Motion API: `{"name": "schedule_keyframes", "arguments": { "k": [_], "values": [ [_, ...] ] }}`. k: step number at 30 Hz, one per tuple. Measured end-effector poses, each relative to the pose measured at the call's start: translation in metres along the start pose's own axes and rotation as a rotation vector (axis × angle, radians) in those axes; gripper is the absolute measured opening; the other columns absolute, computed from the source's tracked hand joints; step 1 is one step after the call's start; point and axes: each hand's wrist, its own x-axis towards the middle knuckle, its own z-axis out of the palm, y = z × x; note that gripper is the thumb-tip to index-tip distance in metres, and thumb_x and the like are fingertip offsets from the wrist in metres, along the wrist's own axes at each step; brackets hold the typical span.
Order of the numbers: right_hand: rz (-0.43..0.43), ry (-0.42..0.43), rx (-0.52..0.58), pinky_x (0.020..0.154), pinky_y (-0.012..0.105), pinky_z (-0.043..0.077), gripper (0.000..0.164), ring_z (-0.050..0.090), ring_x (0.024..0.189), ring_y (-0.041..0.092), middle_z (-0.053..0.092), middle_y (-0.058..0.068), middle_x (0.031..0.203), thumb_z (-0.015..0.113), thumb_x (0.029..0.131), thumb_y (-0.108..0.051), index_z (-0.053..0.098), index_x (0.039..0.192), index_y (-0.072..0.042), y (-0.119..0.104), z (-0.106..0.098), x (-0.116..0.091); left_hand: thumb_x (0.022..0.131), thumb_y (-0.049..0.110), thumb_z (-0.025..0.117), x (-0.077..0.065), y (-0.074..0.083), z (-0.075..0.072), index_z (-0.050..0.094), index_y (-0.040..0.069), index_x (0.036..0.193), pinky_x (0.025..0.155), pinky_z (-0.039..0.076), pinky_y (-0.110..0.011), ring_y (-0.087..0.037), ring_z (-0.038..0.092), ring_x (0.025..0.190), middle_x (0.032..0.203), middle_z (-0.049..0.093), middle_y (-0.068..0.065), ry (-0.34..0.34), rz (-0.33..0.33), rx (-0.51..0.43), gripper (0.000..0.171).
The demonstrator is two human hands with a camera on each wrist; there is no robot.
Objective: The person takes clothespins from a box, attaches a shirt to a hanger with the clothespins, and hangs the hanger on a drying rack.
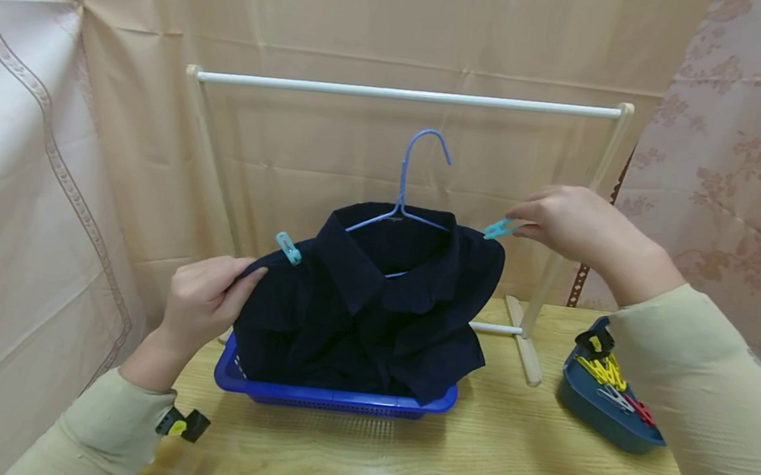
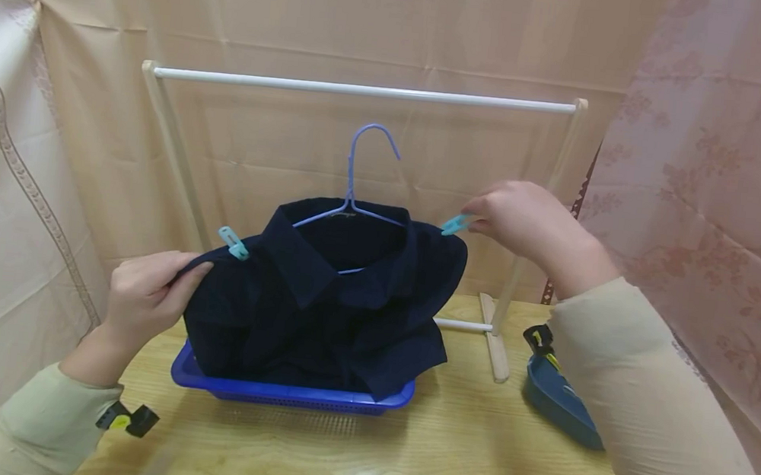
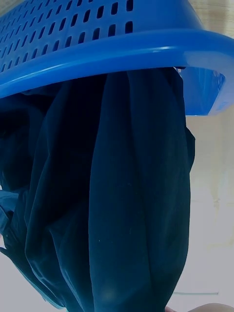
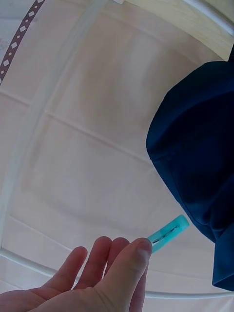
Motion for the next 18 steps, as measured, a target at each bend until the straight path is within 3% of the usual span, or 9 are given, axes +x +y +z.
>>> {"name": "schedule_keyframes", "arguments": {
  "k": [9,18],
  "values": [
    [-0.051,0.019,0.001,0.079,0.048,0.059,0.02,0.073,0.091,0.032,0.076,0.013,0.099,0.082,0.085,-0.008,0.077,0.104,-0.002,-0.004,0.007,0.006,0.103,0.031,0.063,-0.001,0.0,0.001,0.072,-0.003,0.083,0.051,0.054,-0.038,-0.021,0.061,0.051,0.068,0.067,-0.008,-0.006,0.005,-0.006,0.04],
    [-0.049,-0.008,0.012,0.076,0.045,0.06,0.019,0.074,0.087,0.03,0.076,0.012,0.097,0.082,0.085,-0.006,0.079,0.103,-0.001,-0.003,0.014,0.01,0.103,0.03,0.063,0.0,0.002,0.001,0.074,-0.003,0.084,0.054,0.056,-0.035,-0.021,0.063,0.053,0.071,0.07,-0.008,-0.024,0.006,-0.029,0.04]
  ]
}}
